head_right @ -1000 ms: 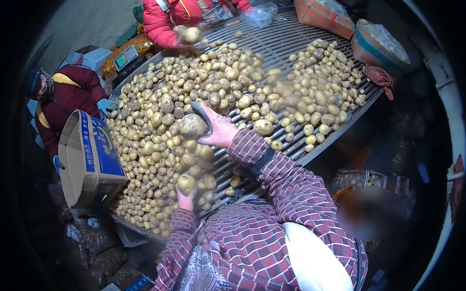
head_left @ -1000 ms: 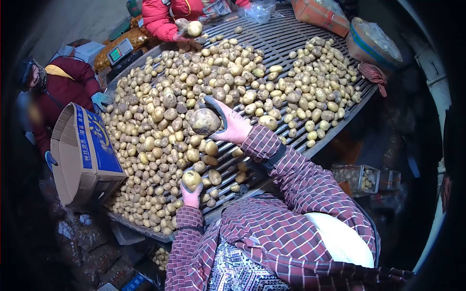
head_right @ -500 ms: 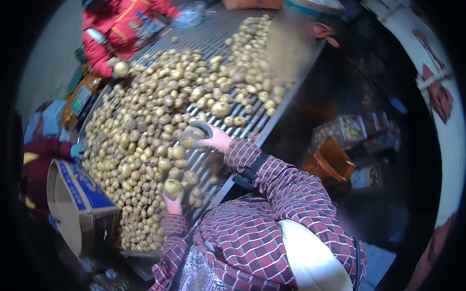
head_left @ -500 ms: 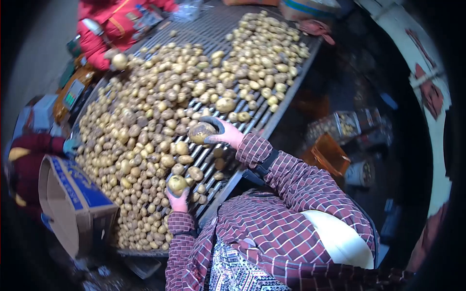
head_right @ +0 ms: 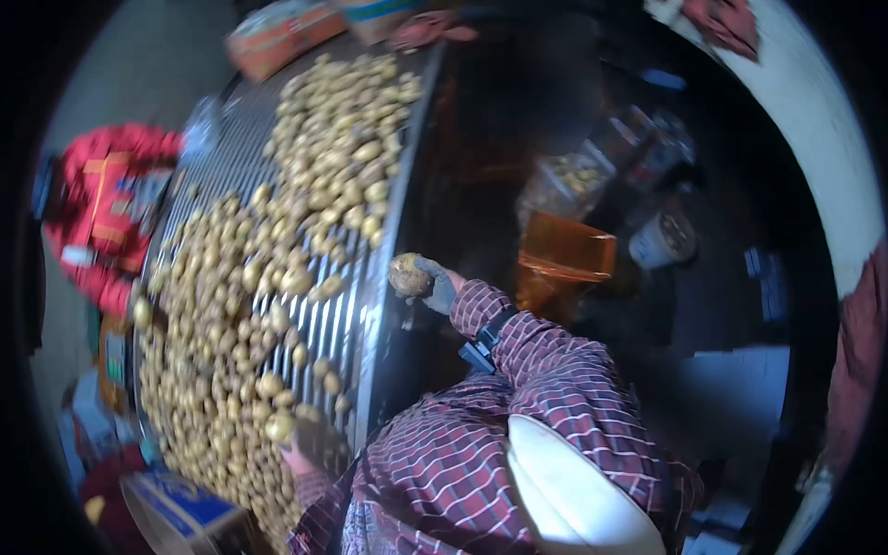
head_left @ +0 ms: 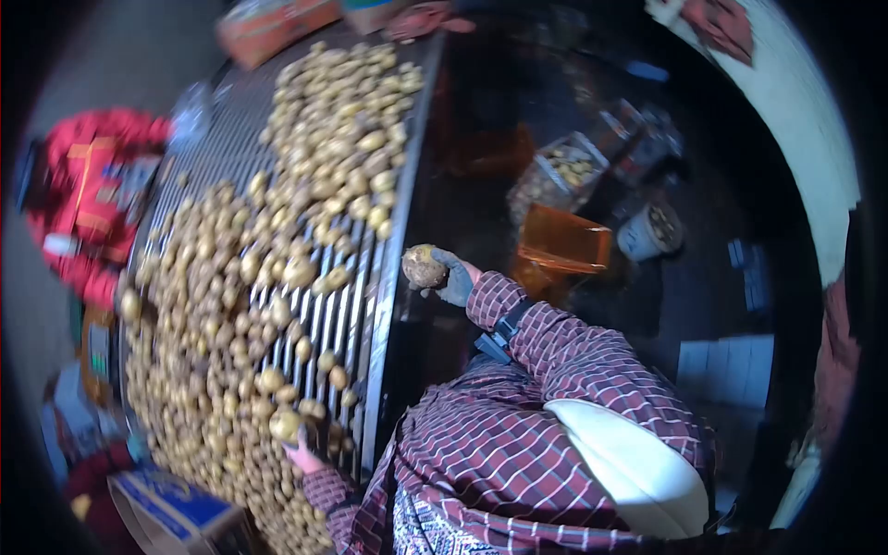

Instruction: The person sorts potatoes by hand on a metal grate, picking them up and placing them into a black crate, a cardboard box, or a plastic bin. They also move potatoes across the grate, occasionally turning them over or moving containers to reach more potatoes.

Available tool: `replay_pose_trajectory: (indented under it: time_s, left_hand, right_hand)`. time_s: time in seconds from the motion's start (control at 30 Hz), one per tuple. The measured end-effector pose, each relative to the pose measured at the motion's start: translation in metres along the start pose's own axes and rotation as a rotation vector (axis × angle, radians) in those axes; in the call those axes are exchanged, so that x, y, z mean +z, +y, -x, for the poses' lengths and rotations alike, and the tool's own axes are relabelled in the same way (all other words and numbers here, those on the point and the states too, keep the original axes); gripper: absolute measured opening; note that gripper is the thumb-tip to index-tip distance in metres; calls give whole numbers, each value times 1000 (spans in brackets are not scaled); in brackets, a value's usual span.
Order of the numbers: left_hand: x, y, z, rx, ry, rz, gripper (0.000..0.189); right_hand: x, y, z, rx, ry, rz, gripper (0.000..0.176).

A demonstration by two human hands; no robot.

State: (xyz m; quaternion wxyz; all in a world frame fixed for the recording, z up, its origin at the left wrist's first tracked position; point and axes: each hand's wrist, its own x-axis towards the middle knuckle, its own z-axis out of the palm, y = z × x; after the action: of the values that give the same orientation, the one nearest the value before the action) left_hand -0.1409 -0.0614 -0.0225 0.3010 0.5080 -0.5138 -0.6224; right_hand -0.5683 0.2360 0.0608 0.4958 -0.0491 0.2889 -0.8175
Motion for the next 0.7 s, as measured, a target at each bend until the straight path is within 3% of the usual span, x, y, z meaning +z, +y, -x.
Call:
replay_pose_trajectory:
  time_s: [0.03,0.13,0.23,0.4,0.5,0.53,0.57,0.6,0.63,0.67,0.7]
  left_hand:
    - [21,10,3,8,-10,-33,80]
    - [103,36,9,40,-90,-110,77]
    - [185,37,18,80,-208,-117,74]
    - [299,51,48,73,-409,-135,70]
    - [359,57,70,33,-531,-120,67]
    - [374,58,77,13,-572,-100,66]
    - [389,59,83,-3,-616,-89,65]
    - [401,59,88,-29,-663,-58,64]
    - [413,61,94,-59,-718,-31,63]
    - [425,61,98,-85,-766,-5,63]
    - [440,67,106,-136,-823,32,62]
  right_hand:
    - [-23,-17,9,-48,8,-25,50]
    - [-73,-64,56,-88,354,-261,46]
    - [-161,-66,93,-247,568,-383,40]
    - [-243,-106,159,-298,976,-474,29]
    - [-412,-197,168,-487,-227,-370,17]
    - [-460,-252,181,-628,192,-555,18]
    - [-410,-325,199,-695,-187,-367,18]
    - [-373,-366,209,-922,72,-157,21]
    - [-334,-408,219,-1067,483,145,34]
    - [-296,-449,229,-1089,905,358,49]
    - [-242,-476,232,-1005,996,-157,58]
